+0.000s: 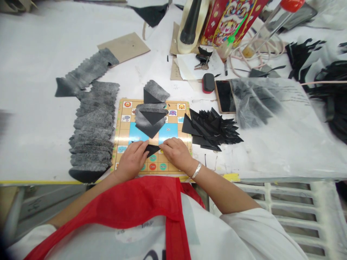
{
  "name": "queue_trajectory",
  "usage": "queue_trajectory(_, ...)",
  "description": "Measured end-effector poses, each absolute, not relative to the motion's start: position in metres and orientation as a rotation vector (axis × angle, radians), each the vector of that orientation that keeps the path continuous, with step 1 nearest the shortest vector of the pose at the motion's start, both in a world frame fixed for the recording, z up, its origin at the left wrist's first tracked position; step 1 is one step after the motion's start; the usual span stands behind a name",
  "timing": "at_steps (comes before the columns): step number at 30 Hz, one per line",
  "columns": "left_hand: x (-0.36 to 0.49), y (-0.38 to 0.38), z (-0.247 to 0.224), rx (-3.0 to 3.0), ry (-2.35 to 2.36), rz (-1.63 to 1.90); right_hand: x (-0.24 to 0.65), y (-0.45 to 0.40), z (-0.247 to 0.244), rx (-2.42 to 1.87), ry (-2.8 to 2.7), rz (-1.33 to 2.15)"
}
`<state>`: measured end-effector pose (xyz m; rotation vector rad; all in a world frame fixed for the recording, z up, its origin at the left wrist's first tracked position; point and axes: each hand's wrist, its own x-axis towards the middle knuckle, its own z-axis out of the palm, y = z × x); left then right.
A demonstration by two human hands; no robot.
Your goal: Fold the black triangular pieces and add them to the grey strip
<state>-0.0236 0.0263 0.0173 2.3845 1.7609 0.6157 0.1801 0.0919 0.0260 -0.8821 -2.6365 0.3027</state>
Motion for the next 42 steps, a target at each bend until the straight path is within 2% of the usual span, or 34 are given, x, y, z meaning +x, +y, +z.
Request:
queue_trajectory(4, -0.026, 0.027, 0.017, 2.270, 1.761, 0.744, 0.172, 0.095, 0.039, -0.899, -2.572, 0.410)
queue_trajectory(10, -0.031, 0.026, 0.014, 2.151, 1.789, 0.828, 0.149, 0.104, 0.041, -0.772, -2.853, 0.270)
queue_trajectory(17, -0.032, 0.026, 0.012, 2.234, 1.781, 0.823, 0.145, 0.103, 0.036, -1.076, -2.532, 0.758)
queue_trajectory(26, -0.026, 0.023, 0.013, 2.421, 1.762, 0.625, 0.169, 0.093, 0.020, -0.741, -2.768, 0.229)
queue_trajectory(42, -0.020, 0.023, 0.020, 2.645, 1.559, 0.430, 0.183, 0.086, 0.028, -0.673, -2.861, 0.066)
